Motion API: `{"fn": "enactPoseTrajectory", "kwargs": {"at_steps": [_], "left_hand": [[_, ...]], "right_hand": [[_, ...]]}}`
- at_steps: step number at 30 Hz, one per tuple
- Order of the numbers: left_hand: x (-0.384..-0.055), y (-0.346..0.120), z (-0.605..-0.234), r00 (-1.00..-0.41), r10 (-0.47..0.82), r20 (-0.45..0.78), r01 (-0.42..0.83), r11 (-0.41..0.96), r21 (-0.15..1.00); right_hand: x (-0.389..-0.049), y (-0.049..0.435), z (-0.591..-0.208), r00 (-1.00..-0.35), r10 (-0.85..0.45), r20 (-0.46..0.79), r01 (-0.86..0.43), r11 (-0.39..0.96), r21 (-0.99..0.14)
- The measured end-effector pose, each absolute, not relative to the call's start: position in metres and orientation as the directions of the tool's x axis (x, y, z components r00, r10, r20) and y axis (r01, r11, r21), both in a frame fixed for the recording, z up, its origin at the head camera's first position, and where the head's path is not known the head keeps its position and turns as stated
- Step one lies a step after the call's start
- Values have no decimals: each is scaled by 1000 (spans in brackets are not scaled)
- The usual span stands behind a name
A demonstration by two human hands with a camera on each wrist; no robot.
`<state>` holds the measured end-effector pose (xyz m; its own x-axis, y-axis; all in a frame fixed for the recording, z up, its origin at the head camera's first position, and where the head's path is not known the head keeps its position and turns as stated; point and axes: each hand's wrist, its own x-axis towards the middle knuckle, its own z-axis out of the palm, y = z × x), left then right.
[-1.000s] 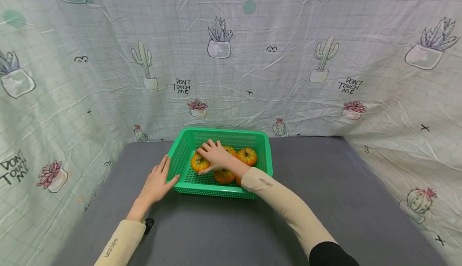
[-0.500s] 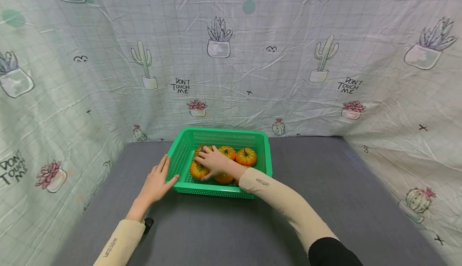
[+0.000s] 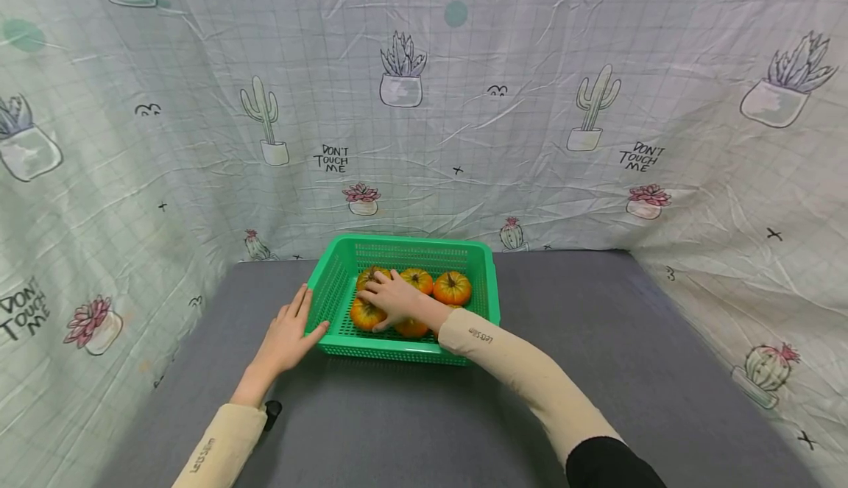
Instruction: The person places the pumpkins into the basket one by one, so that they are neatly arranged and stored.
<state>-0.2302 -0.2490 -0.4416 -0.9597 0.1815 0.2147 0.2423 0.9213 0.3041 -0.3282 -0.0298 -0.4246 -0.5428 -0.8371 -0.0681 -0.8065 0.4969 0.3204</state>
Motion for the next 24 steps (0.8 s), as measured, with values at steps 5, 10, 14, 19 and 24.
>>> {"fn": "enactPoseTrajectory", "kwargs": {"at_steps": [5, 10, 14, 19, 24], "left_hand": [[-230, -249, -441, -960, 183, 211, 243, 921, 304], [-230, -249, -441, -959, 187, 212, 245, 923, 297], [-230, -249, -442, -959, 186, 214, 245, 923, 298], [-230, -249, -442, -959, 187, 212, 246, 922, 300], [-230, -249, -441, -960, 187, 209, 246, 921, 302]], "right_hand": [[-335, -29, -432, -539, -840, -61, -814, 501, 294], [-327, -30, -426, -559, -825, -82, -805, 516, 292], [-326, -30, -427, -564, -821, -88, -792, 509, 337], [-325, -29, -426, -562, -823, -85, -787, 500, 363], [-325, -29, -425, -572, -816, -86, -780, 508, 365]]}}
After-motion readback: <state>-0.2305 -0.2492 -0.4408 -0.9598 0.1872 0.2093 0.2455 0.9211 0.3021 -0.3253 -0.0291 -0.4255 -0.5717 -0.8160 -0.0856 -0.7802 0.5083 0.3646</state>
